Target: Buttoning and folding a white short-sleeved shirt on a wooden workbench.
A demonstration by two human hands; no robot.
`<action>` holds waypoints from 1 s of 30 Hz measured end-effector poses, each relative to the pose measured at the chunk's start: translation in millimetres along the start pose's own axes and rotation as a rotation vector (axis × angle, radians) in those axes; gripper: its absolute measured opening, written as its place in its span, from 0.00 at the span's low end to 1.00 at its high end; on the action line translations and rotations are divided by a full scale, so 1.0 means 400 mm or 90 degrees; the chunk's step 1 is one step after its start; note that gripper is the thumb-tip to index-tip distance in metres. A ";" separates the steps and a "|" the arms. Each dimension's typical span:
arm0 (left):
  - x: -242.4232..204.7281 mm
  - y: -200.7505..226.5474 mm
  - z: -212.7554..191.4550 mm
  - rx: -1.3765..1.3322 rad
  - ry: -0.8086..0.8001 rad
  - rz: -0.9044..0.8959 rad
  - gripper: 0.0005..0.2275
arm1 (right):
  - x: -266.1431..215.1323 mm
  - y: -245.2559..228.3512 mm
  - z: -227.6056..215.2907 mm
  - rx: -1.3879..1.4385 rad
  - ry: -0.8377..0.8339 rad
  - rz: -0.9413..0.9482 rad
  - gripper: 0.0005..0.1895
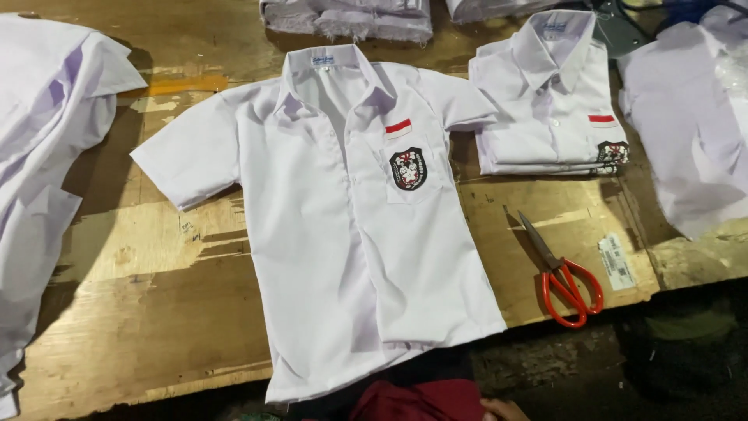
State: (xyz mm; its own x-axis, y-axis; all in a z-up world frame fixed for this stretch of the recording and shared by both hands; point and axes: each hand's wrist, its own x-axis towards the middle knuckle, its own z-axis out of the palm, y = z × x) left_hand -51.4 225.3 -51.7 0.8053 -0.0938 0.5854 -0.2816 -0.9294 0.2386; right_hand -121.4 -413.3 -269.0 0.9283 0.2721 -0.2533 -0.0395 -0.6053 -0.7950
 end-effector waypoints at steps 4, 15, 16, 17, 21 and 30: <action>0.146 0.180 -0.047 0.044 0.046 -0.088 0.12 | 0.301 -0.680 -0.049 -0.045 0.234 -0.029 0.17; 0.243 0.255 -0.136 -0.050 0.016 -0.192 0.12 | 0.423 -1.139 -0.146 -0.472 0.290 -0.324 0.34; 0.243 0.253 -0.133 -0.053 0.003 -0.206 0.12 | 0.436 -1.147 -0.136 -0.469 0.258 -0.351 0.27; 0.244 0.254 -0.127 -0.058 -0.010 -0.220 0.12 | 0.448 -1.154 -0.130 -0.468 0.225 -0.376 0.20; 0.234 0.236 -0.117 -0.072 -0.081 -0.277 0.12 | 0.454 -1.163 -0.125 -0.415 0.207 -0.379 0.15; 0.323 0.145 -0.224 -0.263 -0.306 -0.188 0.15 | 0.492 -1.204 -0.282 -0.275 -0.056 -0.340 0.17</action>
State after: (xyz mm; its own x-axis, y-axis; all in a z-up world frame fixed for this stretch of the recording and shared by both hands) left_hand -10.7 191.2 107.2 0.9933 -0.0950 0.0652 -0.1142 -0.7372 0.6659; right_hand 121.9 -152.7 126.4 0.7452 0.6647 0.0532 0.5824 -0.6099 -0.5374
